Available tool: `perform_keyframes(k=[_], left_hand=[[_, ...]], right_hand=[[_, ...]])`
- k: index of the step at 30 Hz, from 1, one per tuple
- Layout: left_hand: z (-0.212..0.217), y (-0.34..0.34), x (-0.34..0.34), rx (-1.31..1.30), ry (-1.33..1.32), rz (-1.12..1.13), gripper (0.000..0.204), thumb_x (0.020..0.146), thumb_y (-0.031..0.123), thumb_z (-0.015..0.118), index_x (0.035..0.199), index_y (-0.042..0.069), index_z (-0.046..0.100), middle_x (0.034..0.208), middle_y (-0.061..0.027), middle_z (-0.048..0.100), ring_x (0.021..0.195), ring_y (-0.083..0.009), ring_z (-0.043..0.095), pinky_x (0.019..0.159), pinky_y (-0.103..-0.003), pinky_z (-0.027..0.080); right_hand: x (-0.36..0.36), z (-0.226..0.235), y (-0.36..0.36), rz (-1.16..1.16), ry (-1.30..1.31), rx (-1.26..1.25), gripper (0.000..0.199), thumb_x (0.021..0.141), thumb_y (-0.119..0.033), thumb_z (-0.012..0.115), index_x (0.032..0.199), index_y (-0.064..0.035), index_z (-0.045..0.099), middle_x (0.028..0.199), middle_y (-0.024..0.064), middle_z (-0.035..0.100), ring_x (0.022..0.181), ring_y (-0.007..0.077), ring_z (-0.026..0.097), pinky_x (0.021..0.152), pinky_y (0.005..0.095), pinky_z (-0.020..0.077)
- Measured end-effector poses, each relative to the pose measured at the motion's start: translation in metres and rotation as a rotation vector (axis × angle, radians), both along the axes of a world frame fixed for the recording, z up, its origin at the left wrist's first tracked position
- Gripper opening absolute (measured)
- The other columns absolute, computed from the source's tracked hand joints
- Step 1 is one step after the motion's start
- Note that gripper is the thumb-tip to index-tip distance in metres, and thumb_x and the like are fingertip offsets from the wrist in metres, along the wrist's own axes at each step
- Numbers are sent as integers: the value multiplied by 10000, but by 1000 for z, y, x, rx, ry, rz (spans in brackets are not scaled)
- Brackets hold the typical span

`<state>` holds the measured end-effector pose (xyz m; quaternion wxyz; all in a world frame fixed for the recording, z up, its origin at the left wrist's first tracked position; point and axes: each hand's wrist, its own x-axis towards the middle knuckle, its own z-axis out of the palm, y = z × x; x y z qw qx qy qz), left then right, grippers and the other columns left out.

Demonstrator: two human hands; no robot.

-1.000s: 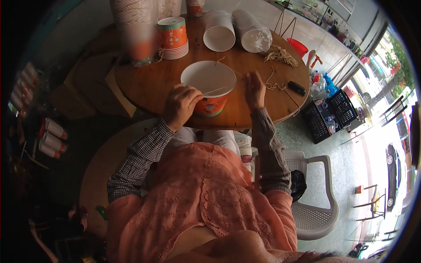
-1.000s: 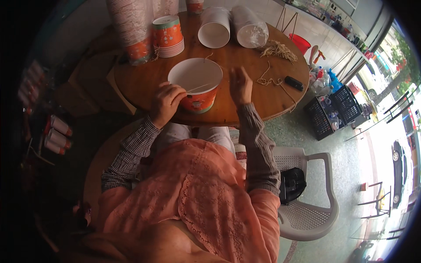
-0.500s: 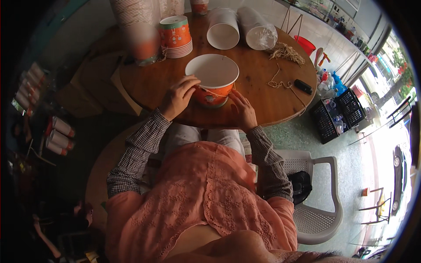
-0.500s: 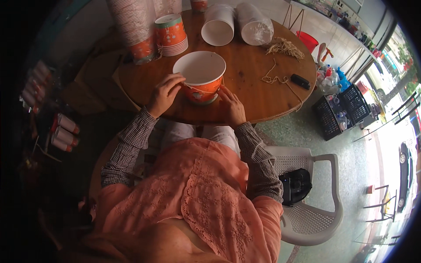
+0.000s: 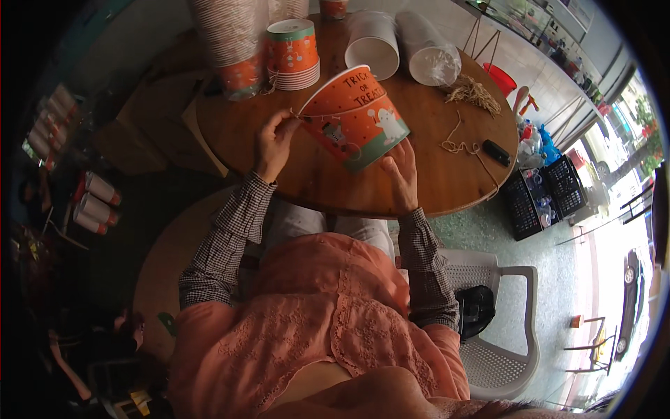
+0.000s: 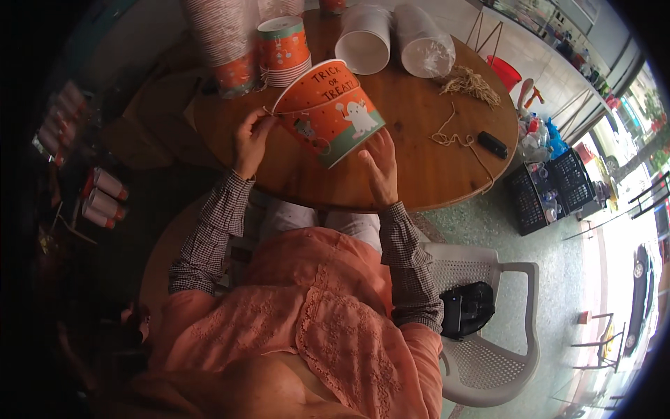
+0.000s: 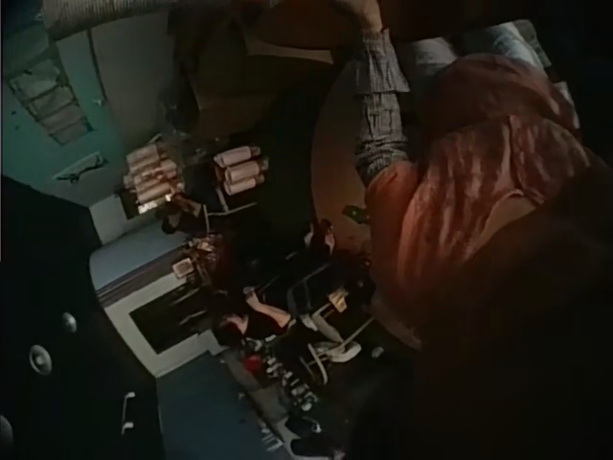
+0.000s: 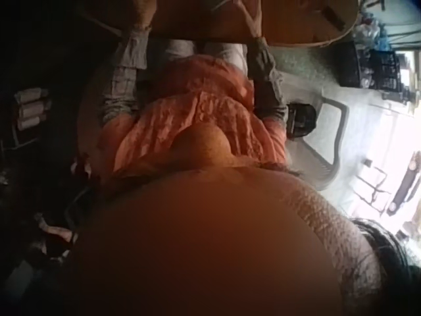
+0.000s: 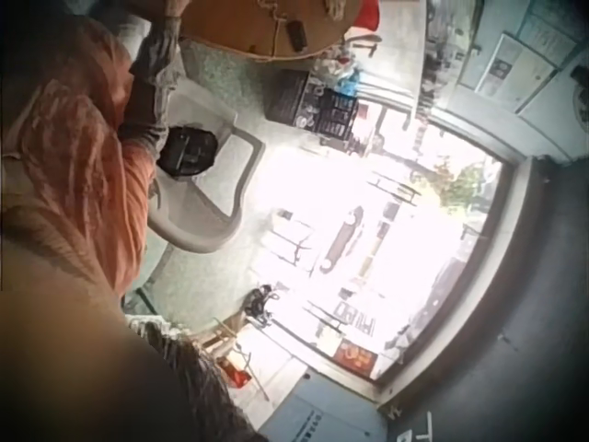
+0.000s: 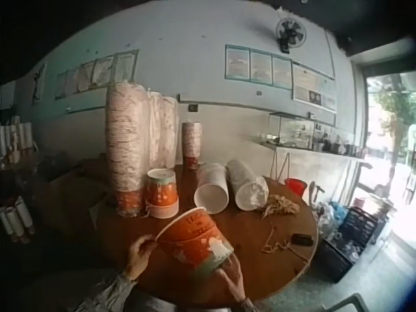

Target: The person is attaching strings to small decorative paper buckets.

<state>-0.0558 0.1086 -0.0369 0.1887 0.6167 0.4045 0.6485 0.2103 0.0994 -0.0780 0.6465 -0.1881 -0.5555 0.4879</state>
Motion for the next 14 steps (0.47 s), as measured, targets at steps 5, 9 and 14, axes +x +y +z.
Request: perform_keyframes(k=[5,9,14], left_hand=[[-16,-2,11,-246,-429,-214,106,918,78,588,997,11,610,897,-21,611,849,-108,606,779,-248,501],[-34,11,1,-275,-642,-283,106,920,87,589,996,13,593,913,-31,612,857,-125,614,805,-275,518],[-35,37,-16,-231,-572,-222,217,920,134,603,1100,18,570,1053,-56,623,971,-173,617,872,-351,525]], right_hand=[[-10,3,8,89,-20,-133,594,931,-211,594,1389,1,280,1274,120,494,1155,213,509,976,348,434],[-21,18,16,38,-55,-194,504,968,-233,517,1379,-24,315,1226,100,528,1078,185,559,863,333,523],[-28,53,56,-36,-371,-252,487,971,-237,510,1392,-74,326,1215,126,553,1043,200,599,775,269,547]])
